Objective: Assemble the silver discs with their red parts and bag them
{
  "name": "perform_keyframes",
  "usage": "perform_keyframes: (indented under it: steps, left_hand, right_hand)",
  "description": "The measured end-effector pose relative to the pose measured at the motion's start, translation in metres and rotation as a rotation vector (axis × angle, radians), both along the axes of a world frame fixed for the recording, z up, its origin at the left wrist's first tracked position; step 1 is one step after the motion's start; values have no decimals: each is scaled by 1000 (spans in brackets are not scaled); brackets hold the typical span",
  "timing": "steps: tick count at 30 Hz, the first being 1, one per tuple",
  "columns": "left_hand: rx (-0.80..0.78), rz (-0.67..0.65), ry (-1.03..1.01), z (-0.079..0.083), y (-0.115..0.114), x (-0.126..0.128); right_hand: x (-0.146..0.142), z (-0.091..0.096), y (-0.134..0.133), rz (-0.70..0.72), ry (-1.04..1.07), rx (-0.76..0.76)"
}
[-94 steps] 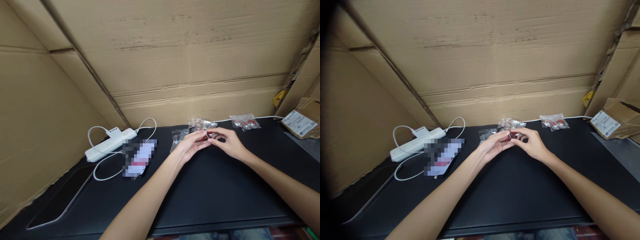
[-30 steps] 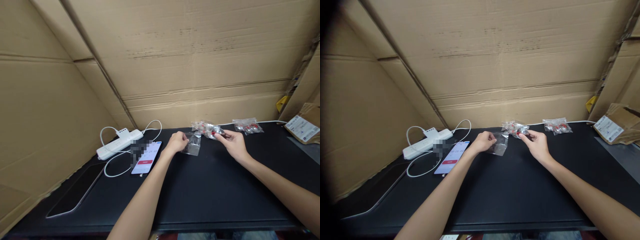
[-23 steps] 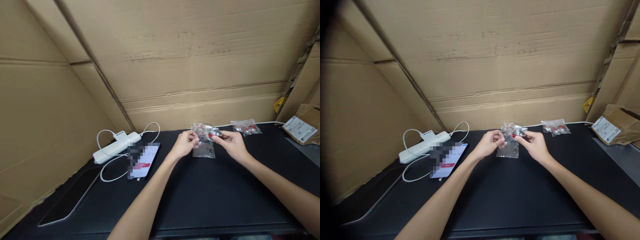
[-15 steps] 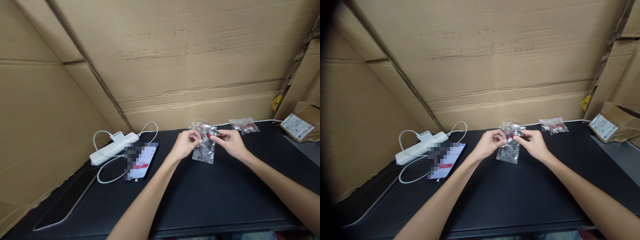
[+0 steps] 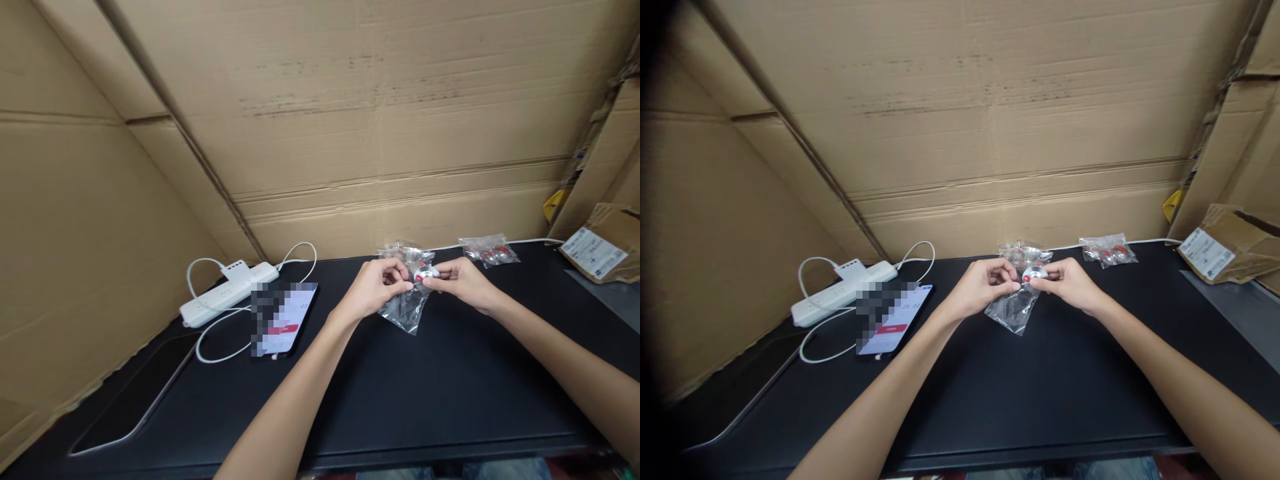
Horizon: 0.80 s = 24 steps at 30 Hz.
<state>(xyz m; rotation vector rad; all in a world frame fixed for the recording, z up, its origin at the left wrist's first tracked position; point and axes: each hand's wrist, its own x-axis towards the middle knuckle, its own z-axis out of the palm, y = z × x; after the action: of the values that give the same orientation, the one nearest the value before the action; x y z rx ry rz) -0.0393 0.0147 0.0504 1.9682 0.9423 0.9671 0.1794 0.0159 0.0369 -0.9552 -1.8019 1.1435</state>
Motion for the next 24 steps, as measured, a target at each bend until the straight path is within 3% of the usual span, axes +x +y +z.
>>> perform_keyframes:
  steps: [4, 8, 16, 20, 24]
  left_hand:
    - [68, -40, 36, 3, -3, 1]
    - [71, -59, 57, 6, -7, 1]
    - [91, -14, 52, 4, -6, 4]
    - [-17, 20, -16, -1, -6, 7]
    - [-102, -36, -32, -4, -9, 12]
  right_hand:
    - [4, 2, 0, 54, 29, -127]
    - [6, -1, 3, 22, 39, -178]
    - [5, -1, 2, 133, -29, -56]
    - [6, 2, 1, 184, -63, -35]
    - [9, -4, 2, 273, -92, -150]
